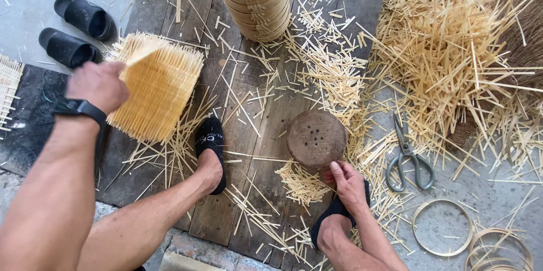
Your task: The person sits on the floor and repeatedly assembles small round bamboo trays. They place a woven bamboo mat over a circular wooden mold, fit a bamboo ring around the edge, and use shears to trim excess material. Finished trays are stacked nearby.
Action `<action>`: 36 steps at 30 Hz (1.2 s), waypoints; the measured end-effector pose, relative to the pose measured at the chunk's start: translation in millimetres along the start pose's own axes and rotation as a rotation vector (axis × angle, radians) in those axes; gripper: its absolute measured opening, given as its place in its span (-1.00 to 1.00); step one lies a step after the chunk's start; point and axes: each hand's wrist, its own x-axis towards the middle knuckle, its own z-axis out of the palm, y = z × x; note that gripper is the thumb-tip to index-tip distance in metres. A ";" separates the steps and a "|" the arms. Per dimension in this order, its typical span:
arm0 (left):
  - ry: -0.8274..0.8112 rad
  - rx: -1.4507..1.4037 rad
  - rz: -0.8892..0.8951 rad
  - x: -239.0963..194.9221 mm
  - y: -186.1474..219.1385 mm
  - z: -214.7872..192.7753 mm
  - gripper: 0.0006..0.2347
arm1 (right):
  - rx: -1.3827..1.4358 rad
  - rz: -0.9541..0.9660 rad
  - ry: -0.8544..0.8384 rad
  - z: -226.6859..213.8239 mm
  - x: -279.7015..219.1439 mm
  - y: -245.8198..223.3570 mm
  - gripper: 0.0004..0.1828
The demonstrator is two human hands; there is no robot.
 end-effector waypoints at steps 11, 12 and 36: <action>0.017 0.169 1.100 -123.4 243.6 130.3 -0.43 | 0.853 0.060 -0.072 -26.4 2.8 -73.0 -0.31; -0.060 0.236 1.156 -129.6 254.9 152.0 -0.40 | 0.668 0.039 -0.036 -25.7 7.5 -72.1 -0.43; -0.464 -1.103 -0.123 -30.9 215.0 238.3 -0.72 | 0.093 -0.129 0.333 -44.3 26.0 0.7 -0.59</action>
